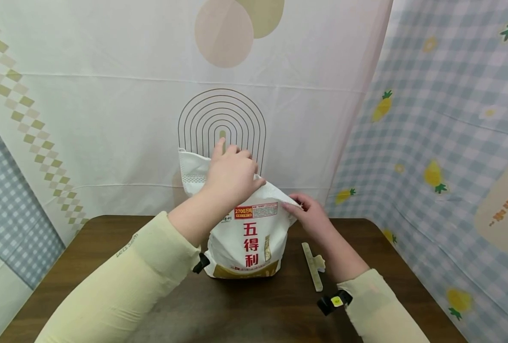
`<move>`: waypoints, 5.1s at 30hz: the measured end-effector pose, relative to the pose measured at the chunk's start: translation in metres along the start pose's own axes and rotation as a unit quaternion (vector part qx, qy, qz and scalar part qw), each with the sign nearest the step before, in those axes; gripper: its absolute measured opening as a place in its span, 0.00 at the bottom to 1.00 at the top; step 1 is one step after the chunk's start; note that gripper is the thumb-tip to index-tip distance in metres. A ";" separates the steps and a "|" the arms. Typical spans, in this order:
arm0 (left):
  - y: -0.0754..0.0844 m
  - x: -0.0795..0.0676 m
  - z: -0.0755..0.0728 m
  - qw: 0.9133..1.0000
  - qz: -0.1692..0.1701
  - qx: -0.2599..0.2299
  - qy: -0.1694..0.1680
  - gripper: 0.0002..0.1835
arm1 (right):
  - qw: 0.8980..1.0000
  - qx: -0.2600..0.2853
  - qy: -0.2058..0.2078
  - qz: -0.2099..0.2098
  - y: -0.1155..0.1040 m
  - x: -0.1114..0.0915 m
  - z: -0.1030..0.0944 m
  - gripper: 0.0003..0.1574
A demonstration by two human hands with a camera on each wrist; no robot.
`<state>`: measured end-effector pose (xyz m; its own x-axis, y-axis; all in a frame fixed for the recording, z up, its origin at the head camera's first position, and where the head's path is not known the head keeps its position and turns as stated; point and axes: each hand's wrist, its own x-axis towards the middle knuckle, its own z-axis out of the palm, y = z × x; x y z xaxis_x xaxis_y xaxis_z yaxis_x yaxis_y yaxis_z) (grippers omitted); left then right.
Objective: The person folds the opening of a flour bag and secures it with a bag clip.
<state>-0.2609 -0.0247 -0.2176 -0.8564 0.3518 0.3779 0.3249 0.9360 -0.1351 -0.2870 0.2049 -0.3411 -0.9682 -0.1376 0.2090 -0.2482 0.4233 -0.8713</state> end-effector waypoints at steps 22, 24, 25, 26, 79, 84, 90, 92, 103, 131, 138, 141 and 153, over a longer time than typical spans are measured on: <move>-0.017 -0.012 0.024 0.994 0.081 -0.016 0.078 0.13 | 0.986 -0.141 0.044 -0.072 -0.004 0.002 0.002 0.20; -0.020 -0.014 0.028 0.991 0.093 -0.022 0.097 0.13 | 0.983 -0.148 0.056 -0.089 -0.002 0.001 0.003 0.18; -0.022 -0.014 0.030 0.989 0.100 -0.025 0.105 0.12 | 0.982 -0.149 0.062 -0.096 -0.001 0.001 0.003 0.18; -0.024 -0.014 0.031 0.987 0.107 -0.029 0.113 0.12 | 0.981 -0.152 0.066 -0.105 -0.001 0.001 0.004 0.17; -0.046 -0.019 0.059 0.961 0.189 -0.074 0.186 0.15 | 0.981 -0.105 0.045 -0.155 0.022 -0.011 0.001 0.21; -0.046 -0.020 0.060 0.958 0.197 -0.075 0.194 0.14 | 0.983 -0.089 0.044 -0.152 0.025 -0.014 -0.001 0.22; -0.046 -0.021 0.061 0.955 0.202 -0.073 0.205 0.14 | 0.983 -0.046 0.042 -0.172 0.039 -0.015 -0.005 0.23; -0.046 -0.021 0.061 0.955 0.203 -0.073 0.206 0.14 | 0.983 -0.039 0.045 -0.173 0.044 -0.016 -0.006 0.23; -0.048 -0.021 0.062 0.955 0.204 -0.068 0.203 0.15 | 0.971 -0.234 0.045 -0.011 0.076 -0.035 -0.013 0.20; -0.048 -0.019 0.061 0.956 0.206 -0.058 0.198 0.15 | 0.901 -0.414 -0.036 0.120 0.131 -0.069 -0.024 0.29; -0.049 -0.019 0.060 0.956 0.206 -0.055 0.202 0.14 | 0.903 -0.408 -0.035 0.133 0.136 -0.067 -0.023 0.27; -0.049 -0.018 0.061 0.956 0.205 -0.056 0.201 0.14 | 0.906 -0.399 -0.037 0.138 0.136 -0.066 -0.023 0.26; -0.049 -0.019 0.060 0.958 0.202 -0.061 0.195 0.14 | 0.925 -0.361 -0.027 0.117 0.133 -0.066 -0.019 0.17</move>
<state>-0.2849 -0.0766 -0.2729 -0.4443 0.6337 0.6333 0.6628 0.7081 -0.2436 -0.2568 0.2873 -0.4625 -0.9999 -0.0027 0.0138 -0.0075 0.9318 -0.3628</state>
